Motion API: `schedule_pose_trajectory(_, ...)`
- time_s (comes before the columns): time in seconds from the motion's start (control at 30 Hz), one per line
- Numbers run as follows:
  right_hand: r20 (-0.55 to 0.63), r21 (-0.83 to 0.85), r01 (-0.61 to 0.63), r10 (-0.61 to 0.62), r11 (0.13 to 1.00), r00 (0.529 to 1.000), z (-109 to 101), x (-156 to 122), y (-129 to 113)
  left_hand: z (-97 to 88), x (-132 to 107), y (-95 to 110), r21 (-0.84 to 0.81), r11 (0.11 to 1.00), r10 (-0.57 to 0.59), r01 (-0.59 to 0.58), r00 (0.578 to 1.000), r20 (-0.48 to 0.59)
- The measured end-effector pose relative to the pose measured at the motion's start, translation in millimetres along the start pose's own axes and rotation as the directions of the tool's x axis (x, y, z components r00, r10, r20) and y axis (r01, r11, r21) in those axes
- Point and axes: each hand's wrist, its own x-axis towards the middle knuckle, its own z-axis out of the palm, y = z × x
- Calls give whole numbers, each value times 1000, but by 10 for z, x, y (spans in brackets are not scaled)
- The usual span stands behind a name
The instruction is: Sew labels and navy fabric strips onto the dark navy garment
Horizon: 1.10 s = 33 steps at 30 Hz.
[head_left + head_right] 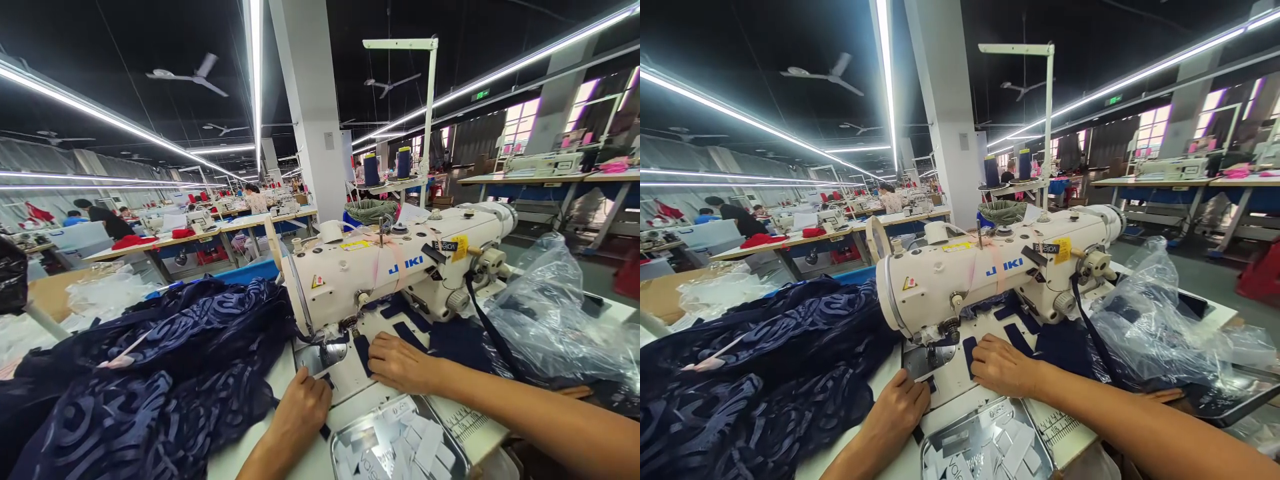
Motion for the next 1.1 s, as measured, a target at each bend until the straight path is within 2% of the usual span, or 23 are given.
schedule_pose_trajectory(0.2,25,-111,185,-183,976,983,-43,37,64,24,-9,-9,-16,1000,-9,9,1000,11)
schedule_pose_trajectory(0.3,43,-133,211,-207,968,977,-52,86,58,36,5,-10,-22,1000,-15,14,1000,-23)
schedule_pose_trajectory(0.37,33,-122,146,-143,982,989,-21,150,16,36,17,-10,-30,999,-14,13,999,-41)
schedule_pose_trajectory(0.47,1,-22,-32,32,999,999,78,291,-108,14,24,-10,-34,999,-22,20,997,-71)
schedule_pose_trajectory(0.53,2,77,-161,161,984,987,144,401,-211,-7,17,-8,-29,999,-43,40,994,-97)
schedule_pose_trajectory(0.63,67,194,-308,300,932,951,186,552,-335,-29,-5,-3,-20,997,-79,77,990,-116)
schedule_pose_trajectory(0.87,187,349,-457,417,818,889,168,688,-364,-22,-16,13,-60,993,-112,104,983,-145)
schedule_pose_trajectory(1.1,179,409,-484,452,774,874,216,688,-345,-10,7,18,-55,996,-71,65,993,-99)
